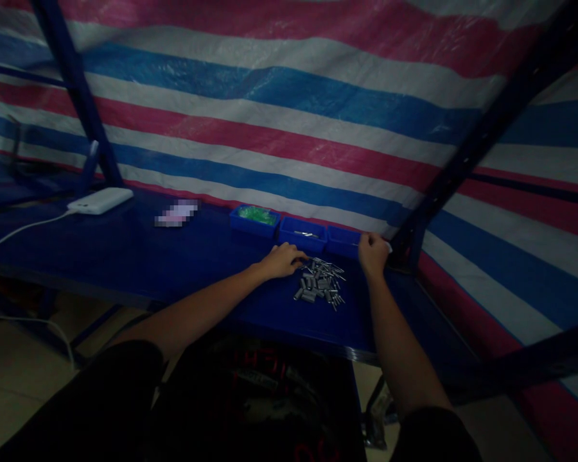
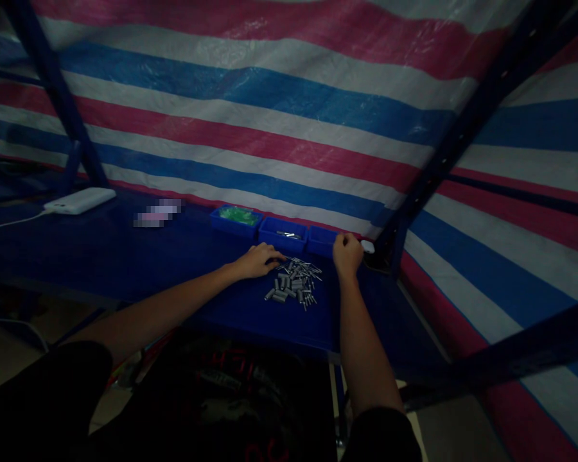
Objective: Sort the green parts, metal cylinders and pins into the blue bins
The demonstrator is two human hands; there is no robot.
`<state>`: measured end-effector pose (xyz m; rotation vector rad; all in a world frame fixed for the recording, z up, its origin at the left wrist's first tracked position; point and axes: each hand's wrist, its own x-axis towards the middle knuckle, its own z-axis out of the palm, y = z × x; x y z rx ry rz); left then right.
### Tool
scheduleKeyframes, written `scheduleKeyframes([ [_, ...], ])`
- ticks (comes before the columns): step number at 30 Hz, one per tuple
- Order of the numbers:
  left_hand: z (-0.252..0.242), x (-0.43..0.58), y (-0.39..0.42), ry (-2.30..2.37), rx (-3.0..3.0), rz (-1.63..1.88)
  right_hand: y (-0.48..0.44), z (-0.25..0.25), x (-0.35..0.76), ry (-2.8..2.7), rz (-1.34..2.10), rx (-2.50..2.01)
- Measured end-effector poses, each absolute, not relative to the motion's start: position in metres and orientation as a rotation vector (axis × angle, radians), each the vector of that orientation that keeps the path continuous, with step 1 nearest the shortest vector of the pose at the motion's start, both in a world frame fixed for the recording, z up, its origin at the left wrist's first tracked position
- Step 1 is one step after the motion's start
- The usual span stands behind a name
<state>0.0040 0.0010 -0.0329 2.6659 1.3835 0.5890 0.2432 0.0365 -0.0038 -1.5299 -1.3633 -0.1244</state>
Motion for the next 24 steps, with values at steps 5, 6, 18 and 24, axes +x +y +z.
scheduleKeyframes([
  [5, -0.033, 0.004, -0.001, 1.461, 2.641, 0.557, 0.042, -0.008, 0.246, -1.256, -0.16, -1.669],
  [6, -0.033, 0.004, -0.001, 1.464, 2.639, 0.567, 0.043, -0.009, 0.247, -1.23, -0.169, -1.712],
  [18, -0.024, -0.006, 0.017, 1.422, 2.23, 1.076, 0.02, -0.008, 0.181, -1.961, 0.132, -1.238],
  [24, -0.019, -0.006, 0.016, 1.451, 2.092, 1.11, 0.017, -0.015, 0.164, -2.087, 0.048, -1.087],
])
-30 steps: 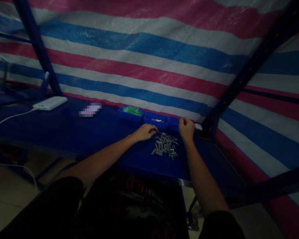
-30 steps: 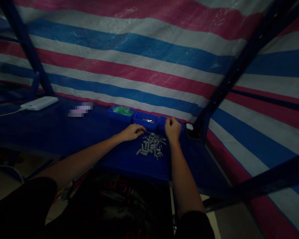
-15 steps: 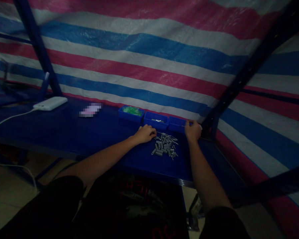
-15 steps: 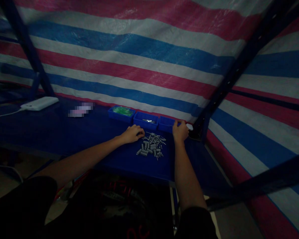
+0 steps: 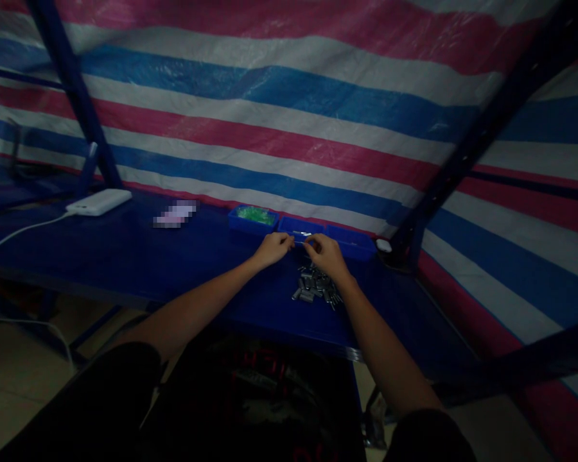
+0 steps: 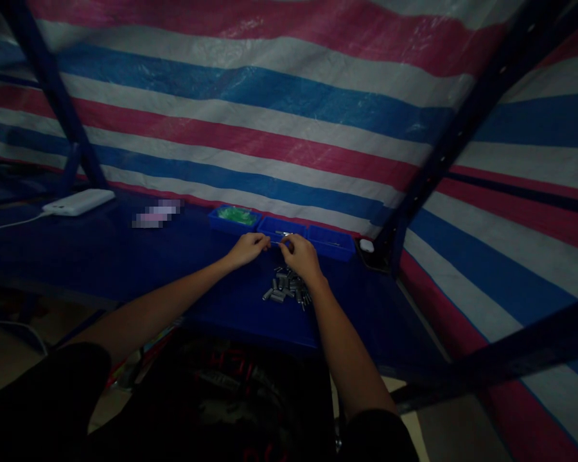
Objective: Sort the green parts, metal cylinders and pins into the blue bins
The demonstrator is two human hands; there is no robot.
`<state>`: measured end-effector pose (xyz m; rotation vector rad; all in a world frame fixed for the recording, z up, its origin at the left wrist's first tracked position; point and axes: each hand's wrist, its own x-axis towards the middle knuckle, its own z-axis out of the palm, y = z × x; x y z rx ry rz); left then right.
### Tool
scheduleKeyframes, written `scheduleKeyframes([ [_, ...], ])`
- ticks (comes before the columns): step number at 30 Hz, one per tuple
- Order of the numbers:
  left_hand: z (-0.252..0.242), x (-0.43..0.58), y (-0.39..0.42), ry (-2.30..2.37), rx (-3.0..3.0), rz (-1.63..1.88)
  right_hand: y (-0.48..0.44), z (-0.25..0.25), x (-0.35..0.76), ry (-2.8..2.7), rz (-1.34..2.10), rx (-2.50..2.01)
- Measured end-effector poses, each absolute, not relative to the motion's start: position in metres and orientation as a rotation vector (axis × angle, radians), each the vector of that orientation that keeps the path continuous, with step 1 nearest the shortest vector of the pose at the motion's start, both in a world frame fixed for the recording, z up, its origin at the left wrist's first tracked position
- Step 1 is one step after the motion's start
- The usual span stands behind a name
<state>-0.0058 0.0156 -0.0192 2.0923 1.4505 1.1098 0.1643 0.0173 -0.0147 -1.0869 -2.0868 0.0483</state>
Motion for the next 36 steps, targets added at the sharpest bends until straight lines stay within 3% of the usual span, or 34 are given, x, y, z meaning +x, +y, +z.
scheduleKeyframes([
  [10, -0.02, -0.007, 0.011, 1.477, 2.353, 1.157, 0.015, -0.013, 0.164, -2.061, 0.049, -1.107],
  [17, -0.016, -0.006, 0.007, 1.582, 2.371, 0.972, 0.012, -0.012, 0.162, -2.049, 0.106, -1.108],
  [22, -0.021, -0.001, 0.001, 1.522, 2.514, 0.571, 0.026, -0.008, 0.193, -1.615, -0.04, -1.346],
  [27, -0.025, 0.0, 0.0, 1.509, 2.664, 0.493, 0.035, -0.006, 0.229, -1.234, -0.173, -1.621],
  [36, -0.021, 0.0, -0.001, 1.603, 2.611, 0.629, 0.022, -0.015, 0.179, -1.83, 0.092, -1.277],
])
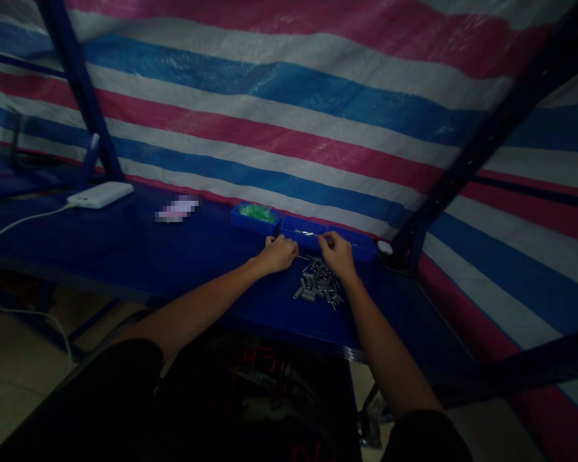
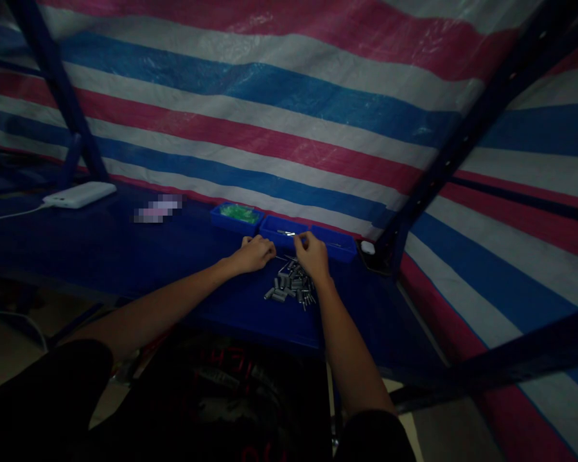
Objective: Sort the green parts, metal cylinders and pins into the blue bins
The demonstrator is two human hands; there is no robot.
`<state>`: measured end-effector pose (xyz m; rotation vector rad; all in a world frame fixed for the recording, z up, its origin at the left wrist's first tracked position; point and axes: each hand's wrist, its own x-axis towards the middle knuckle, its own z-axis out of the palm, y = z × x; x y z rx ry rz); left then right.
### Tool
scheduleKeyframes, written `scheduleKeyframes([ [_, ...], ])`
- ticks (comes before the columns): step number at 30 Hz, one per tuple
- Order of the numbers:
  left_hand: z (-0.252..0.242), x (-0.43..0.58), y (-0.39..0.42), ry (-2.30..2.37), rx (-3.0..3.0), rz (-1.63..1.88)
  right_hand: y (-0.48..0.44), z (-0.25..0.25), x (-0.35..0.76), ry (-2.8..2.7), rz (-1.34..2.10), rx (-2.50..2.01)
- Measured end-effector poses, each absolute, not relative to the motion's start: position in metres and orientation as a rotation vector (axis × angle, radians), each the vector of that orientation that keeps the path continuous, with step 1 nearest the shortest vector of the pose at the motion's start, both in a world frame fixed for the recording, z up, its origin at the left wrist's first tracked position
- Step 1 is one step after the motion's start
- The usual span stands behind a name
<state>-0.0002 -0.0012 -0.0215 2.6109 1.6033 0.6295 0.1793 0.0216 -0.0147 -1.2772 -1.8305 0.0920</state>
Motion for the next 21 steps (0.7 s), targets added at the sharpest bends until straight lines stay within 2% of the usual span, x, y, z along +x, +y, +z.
scheduleKeyframes([
  [6, -0.011, -0.004, 0.001, 1.696, 2.439, 0.948, 0.013, -0.017, 0.163, -2.098, 0.196, -1.1],
  [15, -0.013, -0.001, 0.003, 1.487, 2.465, 1.131, 0.01, -0.009, 0.165, -2.069, 0.148, -1.064],
  [21, -0.009, -0.001, 0.004, 1.415, 2.536, 1.12, 0.002, -0.005, 0.161, -2.073, 0.143, -1.017],
])
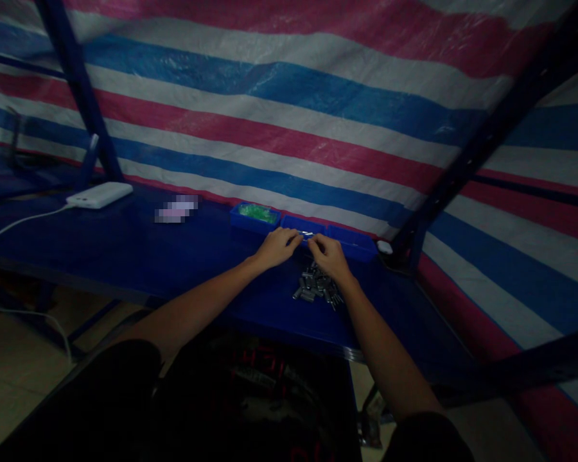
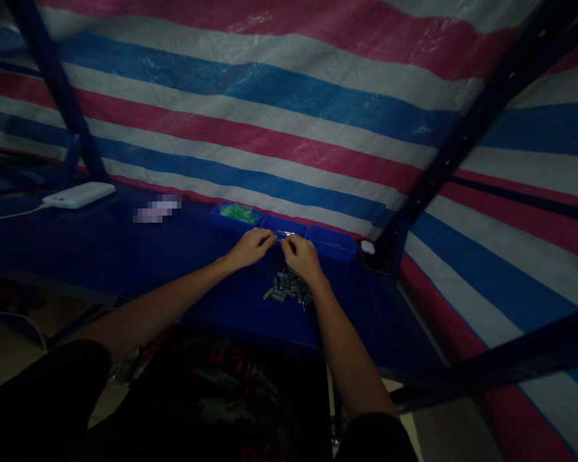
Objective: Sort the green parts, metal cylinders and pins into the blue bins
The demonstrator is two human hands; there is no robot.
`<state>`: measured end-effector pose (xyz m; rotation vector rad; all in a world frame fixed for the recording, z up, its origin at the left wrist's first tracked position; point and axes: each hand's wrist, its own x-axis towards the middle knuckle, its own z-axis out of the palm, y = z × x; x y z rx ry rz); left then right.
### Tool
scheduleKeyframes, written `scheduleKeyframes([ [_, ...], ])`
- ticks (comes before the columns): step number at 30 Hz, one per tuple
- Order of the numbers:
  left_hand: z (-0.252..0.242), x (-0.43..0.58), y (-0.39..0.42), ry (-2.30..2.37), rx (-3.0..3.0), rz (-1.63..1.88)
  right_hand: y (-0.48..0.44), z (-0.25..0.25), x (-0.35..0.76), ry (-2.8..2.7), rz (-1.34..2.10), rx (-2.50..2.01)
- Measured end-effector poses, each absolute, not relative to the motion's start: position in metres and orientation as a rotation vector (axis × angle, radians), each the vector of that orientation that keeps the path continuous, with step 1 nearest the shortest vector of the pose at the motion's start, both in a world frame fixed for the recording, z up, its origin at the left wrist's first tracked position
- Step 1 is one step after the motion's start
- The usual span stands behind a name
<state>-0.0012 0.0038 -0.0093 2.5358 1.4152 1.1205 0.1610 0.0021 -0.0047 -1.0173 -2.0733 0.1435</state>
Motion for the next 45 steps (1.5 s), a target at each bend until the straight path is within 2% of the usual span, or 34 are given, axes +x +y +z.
scheduleKeyframes([
  [4, -0.016, 0.001, 0.004, 1.214, 2.614, 0.951, 0.005, -0.003, 0.165, -1.962, -0.008, -1.091],
  [8, -0.027, 0.004, 0.002, 1.048, 2.75, 0.712, 0.012, 0.005, 0.189, -1.544, -0.197, -1.271],
  [14, -0.029, 0.0, 0.002, 1.051, 2.772, 0.5, 0.015, 0.016, 0.221, -1.157, -0.299, -1.344],
  [20, -0.022, -0.007, 0.005, 1.158, 2.687, 0.5, 0.024, 0.002, 0.22, -1.484, -0.084, -1.793],
  [25, -0.021, -0.007, 0.006, 1.175, 2.651, 0.438, 0.023, -0.005, 0.195, -1.765, 0.05, -1.561],
  [29, -0.023, -0.005, 0.008, 1.178, 2.604, 0.609, 0.016, -0.01, 0.172, -1.948, 0.176, -1.32],
  [35, -0.02, -0.003, 0.014, 1.118, 2.024, 1.245, 0.008, -0.013, 0.161, -2.062, 0.269, -1.137],
  [40, -0.014, 0.001, 0.011, 0.883, 1.598, 1.332, 0.004, -0.012, 0.156, -2.18, 0.178, -1.153],
  [45, -0.011, 0.002, 0.009, 0.955, 1.433, 1.379, 0.002, -0.011, 0.153, -2.114, 0.038, -1.194],
])
